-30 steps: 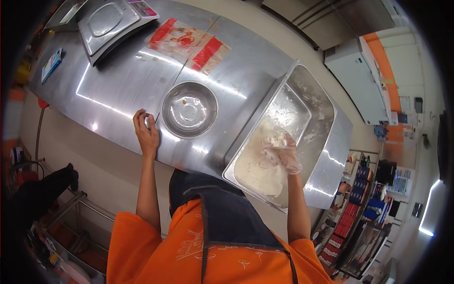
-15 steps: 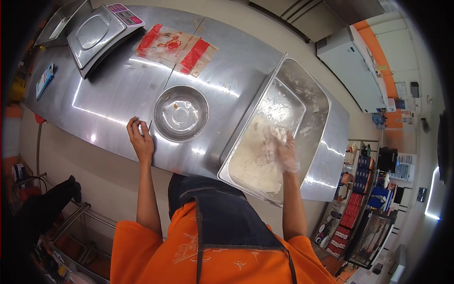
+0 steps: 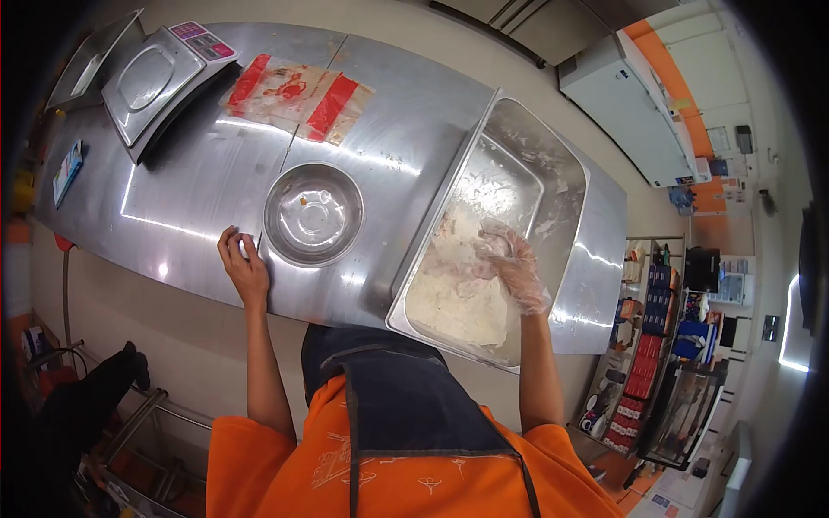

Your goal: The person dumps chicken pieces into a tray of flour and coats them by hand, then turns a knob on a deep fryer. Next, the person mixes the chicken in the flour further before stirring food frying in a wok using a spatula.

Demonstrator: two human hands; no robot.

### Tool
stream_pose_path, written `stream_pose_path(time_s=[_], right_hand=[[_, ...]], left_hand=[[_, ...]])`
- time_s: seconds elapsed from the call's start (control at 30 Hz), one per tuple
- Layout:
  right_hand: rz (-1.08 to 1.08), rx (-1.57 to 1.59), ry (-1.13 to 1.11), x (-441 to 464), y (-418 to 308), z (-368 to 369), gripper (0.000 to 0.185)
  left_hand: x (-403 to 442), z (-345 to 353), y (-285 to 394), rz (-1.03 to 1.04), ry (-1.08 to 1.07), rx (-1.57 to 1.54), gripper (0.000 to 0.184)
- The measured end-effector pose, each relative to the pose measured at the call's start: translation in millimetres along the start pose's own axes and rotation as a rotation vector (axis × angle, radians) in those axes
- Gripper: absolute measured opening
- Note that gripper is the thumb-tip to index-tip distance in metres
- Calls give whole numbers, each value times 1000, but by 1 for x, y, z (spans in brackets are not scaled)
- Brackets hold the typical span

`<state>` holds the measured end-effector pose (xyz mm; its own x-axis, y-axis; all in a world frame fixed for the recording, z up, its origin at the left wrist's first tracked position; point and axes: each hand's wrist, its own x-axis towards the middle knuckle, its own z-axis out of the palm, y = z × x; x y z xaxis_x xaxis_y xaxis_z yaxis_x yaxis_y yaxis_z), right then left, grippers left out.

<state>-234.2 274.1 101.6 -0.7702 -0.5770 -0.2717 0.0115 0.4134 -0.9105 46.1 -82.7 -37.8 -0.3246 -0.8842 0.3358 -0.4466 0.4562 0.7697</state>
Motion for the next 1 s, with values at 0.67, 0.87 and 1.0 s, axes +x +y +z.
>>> stream_pose_path(time_s=[0.67, 0.87, 1.0], right_hand=[[-39, -309, -27, -27, 3, 19, 50], [34, -692, 160, -36, -15, 22, 42], [-51, -664, 168, -22, 32, 29, 43]], left_hand=[[-2, 6, -22, 6, -27, -59, 36], [-2, 3, -21, 56, -35, 28, 38], [-2, 4, -22, 14, -53, -45, 38]])
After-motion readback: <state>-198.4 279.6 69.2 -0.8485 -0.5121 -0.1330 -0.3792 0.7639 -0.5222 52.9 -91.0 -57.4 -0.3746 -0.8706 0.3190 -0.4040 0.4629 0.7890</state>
